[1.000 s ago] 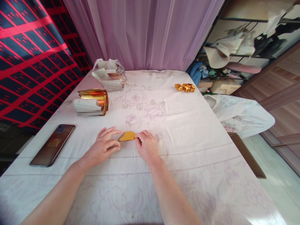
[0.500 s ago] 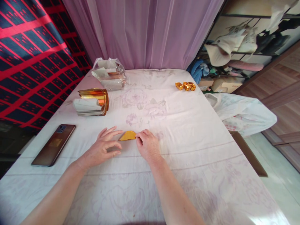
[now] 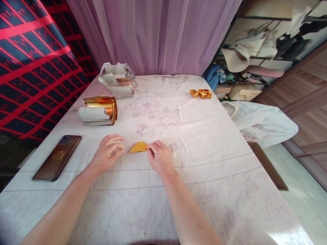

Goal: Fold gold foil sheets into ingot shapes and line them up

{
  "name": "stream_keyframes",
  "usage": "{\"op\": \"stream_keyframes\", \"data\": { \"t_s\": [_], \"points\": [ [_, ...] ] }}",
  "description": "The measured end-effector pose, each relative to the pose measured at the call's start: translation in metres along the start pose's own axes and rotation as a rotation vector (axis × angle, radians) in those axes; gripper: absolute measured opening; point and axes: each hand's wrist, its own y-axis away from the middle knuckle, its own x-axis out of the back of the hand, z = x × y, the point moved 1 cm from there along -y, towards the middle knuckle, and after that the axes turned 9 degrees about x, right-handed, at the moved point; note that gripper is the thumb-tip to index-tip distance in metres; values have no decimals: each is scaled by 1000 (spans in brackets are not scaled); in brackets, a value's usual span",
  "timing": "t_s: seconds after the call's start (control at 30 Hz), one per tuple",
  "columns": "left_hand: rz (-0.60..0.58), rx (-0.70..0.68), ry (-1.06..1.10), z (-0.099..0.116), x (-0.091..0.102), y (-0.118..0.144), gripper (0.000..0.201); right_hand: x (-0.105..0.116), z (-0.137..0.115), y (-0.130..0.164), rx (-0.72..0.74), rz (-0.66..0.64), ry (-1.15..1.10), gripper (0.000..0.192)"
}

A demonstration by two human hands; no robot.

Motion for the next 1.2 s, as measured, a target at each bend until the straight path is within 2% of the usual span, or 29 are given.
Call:
{"op": "stream_keyframes", "data": {
  "t_s": [0.07, 0.1, 0.13, 0.2, 0.27, 0.3, 0.4, 0.43, 0.5, 0.53, 0.6, 0.7, 0.73, 0.77, 0.83, 0.87, 0.93, 1.2],
  "points": [
    [423, 194, -76, -20, 17, -2, 15, 0, 0, 0, -1, 3, 0, 21],
    [562, 307, -151, -29, 24, -2, 18, -1, 1, 0, 0, 4, 0, 21],
    [626, 380, -213, -37, 29, -1, 34, -1, 1, 0, 0, 4, 0, 21],
    [535, 423, -273, -46, 30, 0, 64, -1, 1, 0, 2, 9, 0, 21],
    [487, 429, -291, -50, 27, 2, 69, -2, 0, 0, 7, 19, -1, 20],
    [493, 429, -299, -50, 25, 3, 63, -2, 0, 0, 9, 24, -1, 20],
    [514, 407, -296, -52, 22, 4, 24, -1, 0, 0, 12, 25, -8, 20],
    [506, 398, -293, -53, 22, 4, 22, -1, 0, 0, 13, 22, -11, 21],
    [481, 379, -293, -54, 23, 4, 33, -1, 1, 0, 16, 21, -15, 21],
    [466, 371, -293, -53, 22, 3, 31, -1, 1, 0, 17, 21, -15, 21],
    [434, 346, -281, -48, 19, 3, 15, -1, 1, 0, 16, 24, -11, 20],
    [338, 285, -216, -31, 9, 1, 51, -1, 1, 0, 7, 22, -5, 20],
    [297, 229, -201, -24, 6, 1, 51, -2, 1, 1, 5, 21, -5, 20],
    [252, 145, -178, -16, 3, 0, 44, -2, 1, 1, 5, 21, -6, 20],
    [92, -22, -133, -2, -4, 0, 25, -2, 1, 1, 12, 27, -8, 20],
    [22, -74, -117, 4, -6, 0, 20, -2, 1, 1, 18, 30, -9, 20],
    [-40, -118, -123, 13, -10, 0, 18, -2, 2, 1, 31, 33, -7, 19],
    [-33, -176, -177, 21, -17, 0, 17, -2, 2, 2, 61, 45, 16, 19]
  ]
}}
